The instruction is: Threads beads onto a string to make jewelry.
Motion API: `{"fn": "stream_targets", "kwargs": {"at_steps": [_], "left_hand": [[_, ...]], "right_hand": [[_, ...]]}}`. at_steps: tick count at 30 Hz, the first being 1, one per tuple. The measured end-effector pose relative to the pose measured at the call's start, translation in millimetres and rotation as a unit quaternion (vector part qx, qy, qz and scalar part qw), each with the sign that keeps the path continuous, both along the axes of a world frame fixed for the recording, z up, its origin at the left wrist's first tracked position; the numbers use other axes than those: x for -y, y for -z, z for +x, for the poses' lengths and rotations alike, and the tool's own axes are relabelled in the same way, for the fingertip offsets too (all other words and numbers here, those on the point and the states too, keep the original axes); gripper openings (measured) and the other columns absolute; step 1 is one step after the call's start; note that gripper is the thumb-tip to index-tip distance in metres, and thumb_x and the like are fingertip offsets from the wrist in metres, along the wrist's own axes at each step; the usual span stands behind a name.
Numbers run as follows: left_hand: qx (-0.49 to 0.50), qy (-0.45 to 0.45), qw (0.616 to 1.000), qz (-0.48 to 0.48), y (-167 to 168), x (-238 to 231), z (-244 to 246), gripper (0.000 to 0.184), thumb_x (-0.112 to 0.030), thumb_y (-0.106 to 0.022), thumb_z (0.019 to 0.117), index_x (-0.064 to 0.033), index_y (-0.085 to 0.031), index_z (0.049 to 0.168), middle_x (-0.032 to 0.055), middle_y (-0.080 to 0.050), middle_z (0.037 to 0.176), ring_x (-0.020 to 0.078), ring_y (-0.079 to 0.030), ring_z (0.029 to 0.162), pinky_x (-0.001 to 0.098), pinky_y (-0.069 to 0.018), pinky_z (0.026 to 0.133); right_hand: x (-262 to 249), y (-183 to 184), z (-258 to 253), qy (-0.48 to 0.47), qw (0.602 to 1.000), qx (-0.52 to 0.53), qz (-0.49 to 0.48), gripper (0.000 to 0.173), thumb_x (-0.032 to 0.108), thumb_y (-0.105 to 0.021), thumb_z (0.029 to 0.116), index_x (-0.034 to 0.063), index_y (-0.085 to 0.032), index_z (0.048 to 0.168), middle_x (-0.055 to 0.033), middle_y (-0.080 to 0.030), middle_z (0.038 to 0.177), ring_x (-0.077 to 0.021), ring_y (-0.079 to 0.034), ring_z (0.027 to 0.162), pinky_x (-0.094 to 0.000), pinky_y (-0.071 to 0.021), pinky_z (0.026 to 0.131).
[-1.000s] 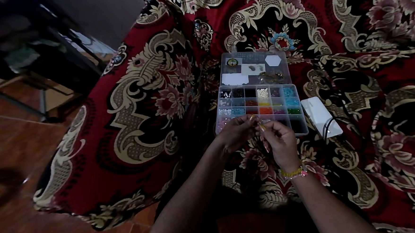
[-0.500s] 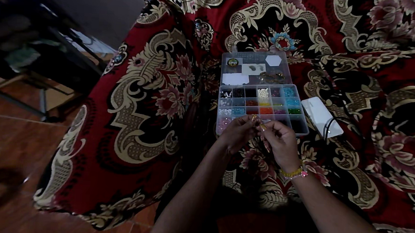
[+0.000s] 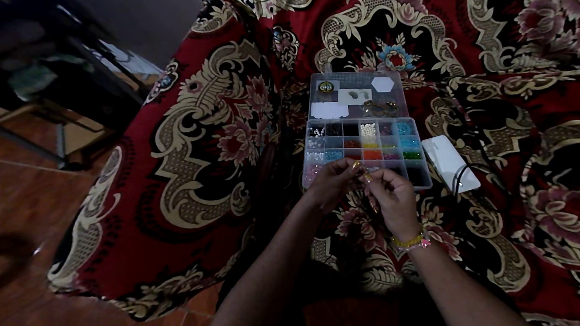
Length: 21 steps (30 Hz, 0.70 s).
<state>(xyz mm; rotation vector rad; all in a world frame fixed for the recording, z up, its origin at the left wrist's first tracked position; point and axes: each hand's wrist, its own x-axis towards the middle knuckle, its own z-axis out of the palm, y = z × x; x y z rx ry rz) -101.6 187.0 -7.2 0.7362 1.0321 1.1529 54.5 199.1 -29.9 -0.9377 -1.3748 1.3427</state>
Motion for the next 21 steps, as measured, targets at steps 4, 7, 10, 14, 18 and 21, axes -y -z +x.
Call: {"fn": "stream_targets", "kwargs": {"at_steps": [4, 7, 10, 14, 18, 21], "left_hand": [[-0.004, 0.002, 1.000, -0.002, -0.3, 0.3, -0.2, 0.020, -0.004, -0.044, 0.1069, -0.0032, -0.061, 0.097, 0.0015, -0.068, 0.090, 0.0093, -0.068, 0.081, 0.0281, -0.0584, 0.082], [0.000, 0.000, 1.000, -0.011, 0.0, 0.3, 1.2, 0.022, -0.005, -0.041, 0.1078, -0.0030, -0.061, 0.097, 0.0010, -0.067, 0.088, 0.0092, -0.067, 0.080, 0.0280, -0.0582, 0.082], [0.013, -0.001, 1.000, -0.020, 0.8, 0.1, 1.9, 0.023, -0.006, -0.041, 0.1083, -0.0026, -0.061, 0.098, 0.0017, -0.067, 0.089, 0.0099, -0.067, 0.080, 0.0286, -0.0583, 0.082], [0.021, -0.008, 0.999, -0.025, 0.2, 0.3, 2.5, 0.023, -0.005, -0.041, 0.1081, -0.0026, -0.061, 0.098, 0.0019, -0.068, 0.088, 0.0098, -0.067, 0.079, 0.0281, -0.0584, 0.081], [0.025, -0.006, 0.999, -0.019, 1.5, 0.2, 2.8, 0.023, -0.005, -0.040, 0.1077, -0.0032, -0.061, 0.097, 0.0010, -0.068, 0.087, 0.0091, -0.067, 0.079, 0.0279, -0.0582, 0.081], [0.027, -0.004, 0.999, -0.018, 1.7, -0.2, 2.3, 0.023, -0.004, -0.041, 0.1076, -0.0033, -0.061, 0.096, 0.0015, -0.068, 0.088, 0.0098, -0.068, 0.080, 0.0285, -0.0585, 0.082]], "right_hand": [[0.0, 0.2, 0.4, -0.002, 1.000, 0.002, 0.002, 0.014, 0.009, -0.059, 0.0946, 0.0047, -0.070, 0.087, 0.0062, -0.061, 0.065, 0.0012, -0.054, 0.052, -0.0149, -0.0467, 0.048], [0.1, -0.5, 0.5, -0.003, 1.000, 0.006, 0.005, 0.013, 0.009, -0.060, 0.0944, 0.0051, -0.070, 0.087, 0.0068, -0.062, 0.066, 0.0018, -0.054, 0.052, -0.0142, -0.0466, 0.048], [0.5, -1.2, 0.8, -0.003, 1.000, 0.005, 0.001, 0.014, 0.009, -0.059, 0.0945, 0.0047, -0.070, 0.087, 0.0069, -0.061, 0.065, 0.0016, -0.054, 0.051, -0.0143, -0.0466, 0.048], [0.1, -0.5, 0.5, -0.005, 1.000, -0.002, 0.001, 0.013, 0.008, -0.060, 0.0942, 0.0045, -0.070, 0.087, 0.0067, -0.061, 0.066, 0.0013, -0.055, 0.052, -0.0146, -0.0470, 0.048], [0.5, -0.2, 0.2, -0.003, 1.000, -0.001, -0.002, 0.013, 0.009, -0.060, 0.0947, 0.0050, -0.070, 0.087, 0.0068, -0.061, 0.065, 0.0015, -0.054, 0.051, -0.0145, -0.0468, 0.047], [0.5, 0.7, 0.1, -0.001, 1.000, -0.002, 0.001, 0.013, 0.009, -0.061, 0.0945, 0.0047, -0.070, 0.087, 0.0067, -0.061, 0.065, 0.0015, -0.055, 0.051, -0.0146, -0.0472, 0.048]]}}
